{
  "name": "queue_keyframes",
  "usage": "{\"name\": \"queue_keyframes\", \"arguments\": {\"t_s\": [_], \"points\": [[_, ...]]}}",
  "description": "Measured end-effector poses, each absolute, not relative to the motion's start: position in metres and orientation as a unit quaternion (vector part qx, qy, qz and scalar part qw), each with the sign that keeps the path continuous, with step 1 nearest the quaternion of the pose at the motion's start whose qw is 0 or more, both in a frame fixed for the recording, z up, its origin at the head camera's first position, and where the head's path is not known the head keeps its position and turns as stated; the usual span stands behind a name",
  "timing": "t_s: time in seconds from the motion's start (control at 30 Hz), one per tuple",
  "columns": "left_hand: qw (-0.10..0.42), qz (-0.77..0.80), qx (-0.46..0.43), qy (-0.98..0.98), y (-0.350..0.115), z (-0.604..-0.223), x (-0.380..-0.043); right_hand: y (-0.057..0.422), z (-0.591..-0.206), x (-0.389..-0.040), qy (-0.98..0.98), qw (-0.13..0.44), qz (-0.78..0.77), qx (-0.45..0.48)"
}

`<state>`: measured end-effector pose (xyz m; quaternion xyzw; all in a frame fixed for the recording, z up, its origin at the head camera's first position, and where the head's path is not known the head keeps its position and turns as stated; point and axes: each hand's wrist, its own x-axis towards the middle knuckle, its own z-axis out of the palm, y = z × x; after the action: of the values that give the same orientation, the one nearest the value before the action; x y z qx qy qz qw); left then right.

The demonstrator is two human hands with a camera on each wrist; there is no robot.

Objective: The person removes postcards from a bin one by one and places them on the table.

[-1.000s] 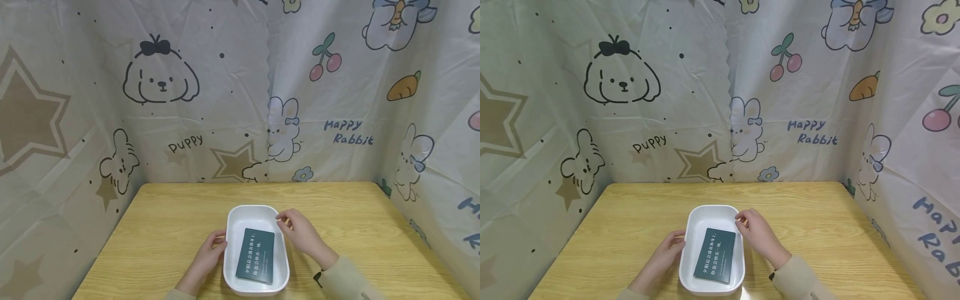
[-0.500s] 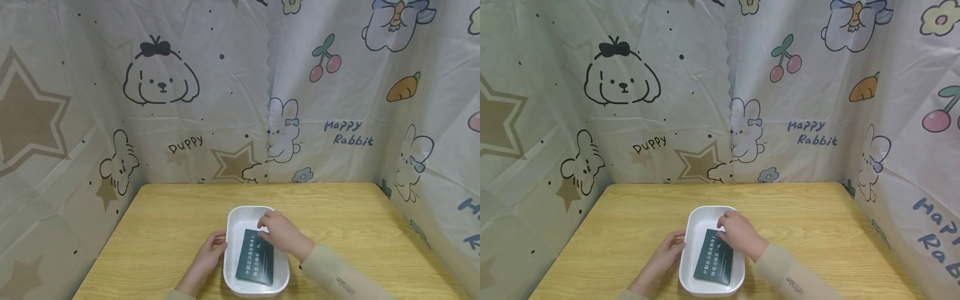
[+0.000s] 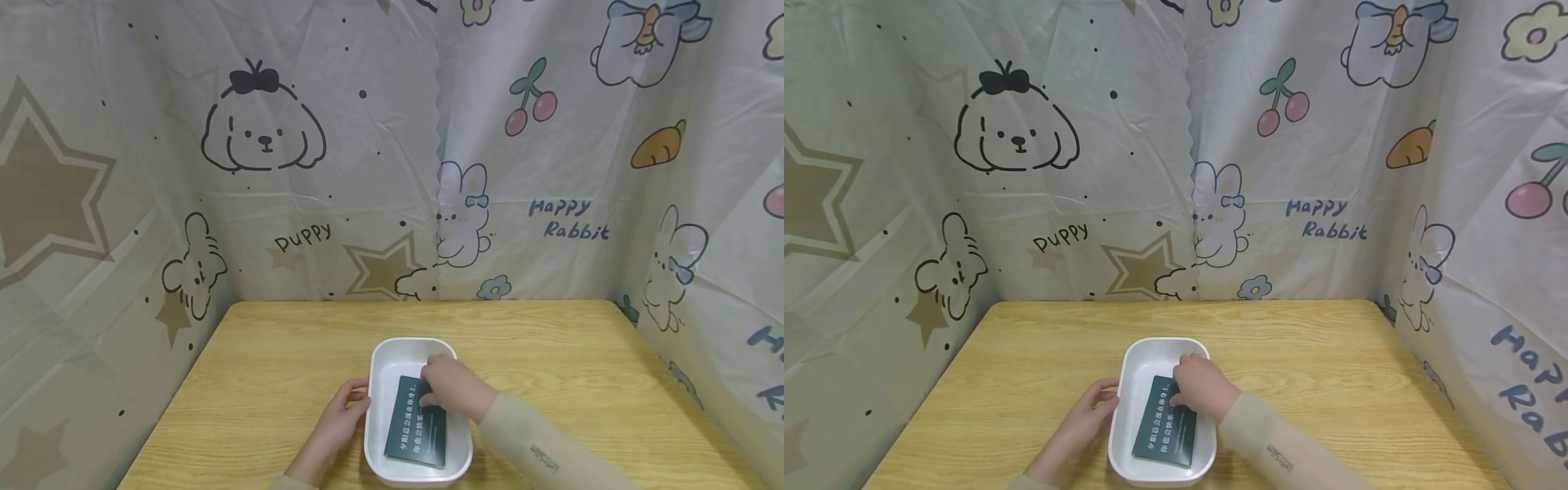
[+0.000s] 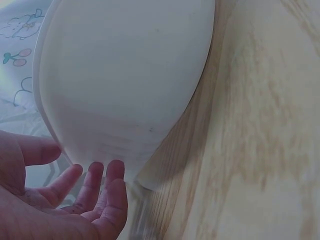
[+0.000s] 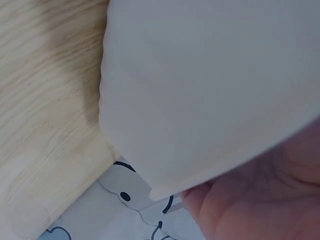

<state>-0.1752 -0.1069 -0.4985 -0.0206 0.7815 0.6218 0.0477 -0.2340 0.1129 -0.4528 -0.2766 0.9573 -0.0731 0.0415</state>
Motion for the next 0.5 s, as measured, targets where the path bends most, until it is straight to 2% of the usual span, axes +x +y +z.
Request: {"name": "queue_keyframes", "arguments": {"t_s": [0.13,0.5], "points": [[0.047,0.620,-0.019,0.783,-0.1068,-0.4983,-0.1749,0.1114,-0.4556,-0.2342,0.960,0.052,-0.057,-0.268],[0.042,0.614,-0.022,0.788,-0.1060,-0.4985,-0.1753,0.1091,-0.4629,-0.2370,0.965,0.032,-0.002,-0.262]]}}
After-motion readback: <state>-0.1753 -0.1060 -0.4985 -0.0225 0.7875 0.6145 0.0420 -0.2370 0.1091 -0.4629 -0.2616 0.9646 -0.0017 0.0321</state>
